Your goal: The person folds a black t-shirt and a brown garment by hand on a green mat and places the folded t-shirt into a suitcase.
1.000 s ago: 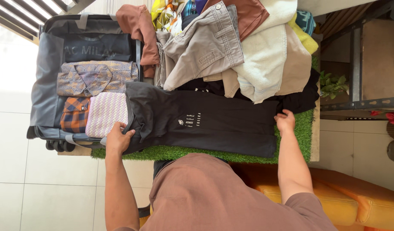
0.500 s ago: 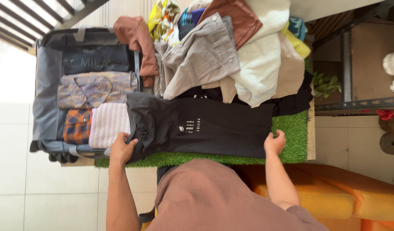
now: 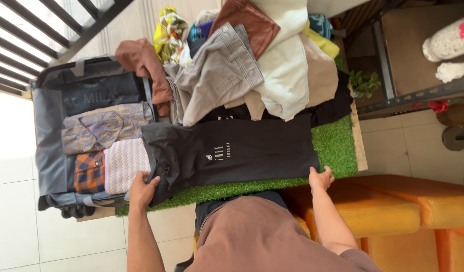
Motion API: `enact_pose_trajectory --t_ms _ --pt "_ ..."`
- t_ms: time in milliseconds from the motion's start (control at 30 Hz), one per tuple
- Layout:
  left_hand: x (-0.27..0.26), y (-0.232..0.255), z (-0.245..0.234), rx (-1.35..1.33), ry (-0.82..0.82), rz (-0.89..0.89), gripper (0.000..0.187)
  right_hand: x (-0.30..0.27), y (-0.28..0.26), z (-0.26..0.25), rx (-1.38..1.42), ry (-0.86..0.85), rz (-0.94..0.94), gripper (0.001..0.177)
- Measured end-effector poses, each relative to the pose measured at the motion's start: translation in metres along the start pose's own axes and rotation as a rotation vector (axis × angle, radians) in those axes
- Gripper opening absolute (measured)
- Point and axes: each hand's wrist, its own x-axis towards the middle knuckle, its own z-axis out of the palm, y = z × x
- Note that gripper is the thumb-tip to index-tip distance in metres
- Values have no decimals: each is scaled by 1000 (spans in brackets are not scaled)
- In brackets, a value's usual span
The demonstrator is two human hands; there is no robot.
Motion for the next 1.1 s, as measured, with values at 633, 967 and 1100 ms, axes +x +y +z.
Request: enact_pose_trajectory --t_ms 633,967,1100 --pt "-8 -10 16 22 215 130 42 35 33 16 303 -133 -187 49" --pt "-17 -3 15 -69 235 141 41 43 36 10 427 -239 -181 49" --pt "-22 2 13 -88 193 91 41 43 36 8 472 -277 -172 48"
